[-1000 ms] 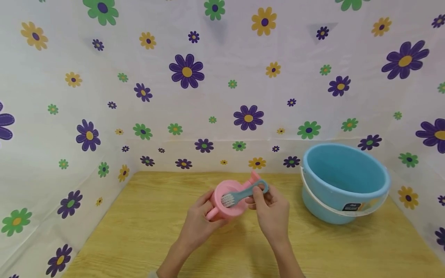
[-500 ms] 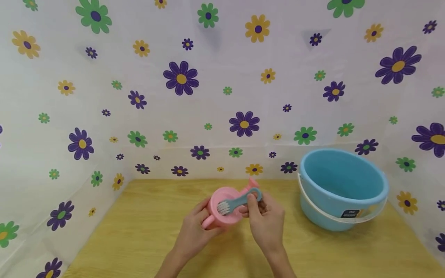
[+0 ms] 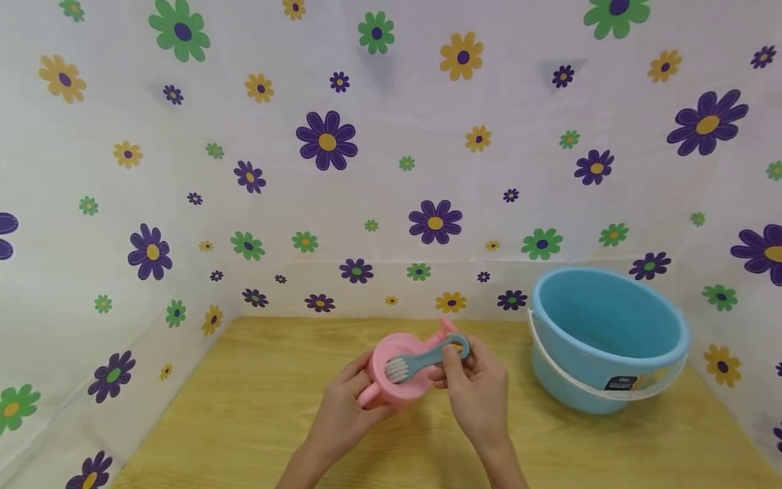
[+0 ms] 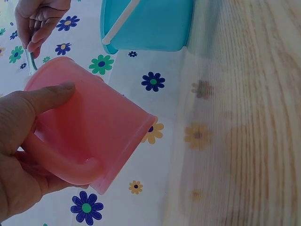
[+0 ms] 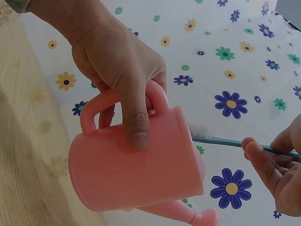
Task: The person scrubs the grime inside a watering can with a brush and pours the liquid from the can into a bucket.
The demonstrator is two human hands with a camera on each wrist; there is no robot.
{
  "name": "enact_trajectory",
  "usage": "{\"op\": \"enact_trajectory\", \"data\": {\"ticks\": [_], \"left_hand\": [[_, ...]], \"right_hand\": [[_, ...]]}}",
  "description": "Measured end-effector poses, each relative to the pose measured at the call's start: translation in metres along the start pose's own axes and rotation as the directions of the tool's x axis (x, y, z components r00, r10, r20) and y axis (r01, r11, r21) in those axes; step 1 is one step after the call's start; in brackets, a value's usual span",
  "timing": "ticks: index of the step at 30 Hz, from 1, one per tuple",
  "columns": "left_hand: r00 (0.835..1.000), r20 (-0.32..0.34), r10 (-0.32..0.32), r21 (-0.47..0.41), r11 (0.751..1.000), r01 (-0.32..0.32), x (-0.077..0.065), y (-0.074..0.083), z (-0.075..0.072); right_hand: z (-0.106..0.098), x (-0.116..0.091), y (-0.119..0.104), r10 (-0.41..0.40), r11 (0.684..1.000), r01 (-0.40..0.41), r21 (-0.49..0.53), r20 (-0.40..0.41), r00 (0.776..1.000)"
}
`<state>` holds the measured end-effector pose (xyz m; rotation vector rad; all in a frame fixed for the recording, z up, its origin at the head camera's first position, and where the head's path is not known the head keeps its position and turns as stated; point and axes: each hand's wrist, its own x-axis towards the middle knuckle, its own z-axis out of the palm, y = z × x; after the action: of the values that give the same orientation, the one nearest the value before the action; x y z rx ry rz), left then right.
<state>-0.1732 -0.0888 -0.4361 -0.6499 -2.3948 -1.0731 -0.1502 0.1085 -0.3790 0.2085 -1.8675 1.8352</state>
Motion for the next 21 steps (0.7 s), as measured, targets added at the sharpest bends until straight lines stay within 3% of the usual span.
{"op": "enact_trajectory", "data": {"ticks": [10,21], "left_hand": [[0.997,0.067,-0.048,-0.003,0.999,0.048,-0.0025,0.0036,-0.0036],[0.997,0.072,-0.031,-0.019,0.999,0.032,-0.0023,0.0065,-0.0046]], "right_hand": [[0.0006,-0.0043,0.0009,-0.015,1.000,0.015,-0.016,-0.003,1.000],[0.0041,-0.0057,0.0035,-0.085,0.996,0.086,-0.028,0.014,0.996]]}}
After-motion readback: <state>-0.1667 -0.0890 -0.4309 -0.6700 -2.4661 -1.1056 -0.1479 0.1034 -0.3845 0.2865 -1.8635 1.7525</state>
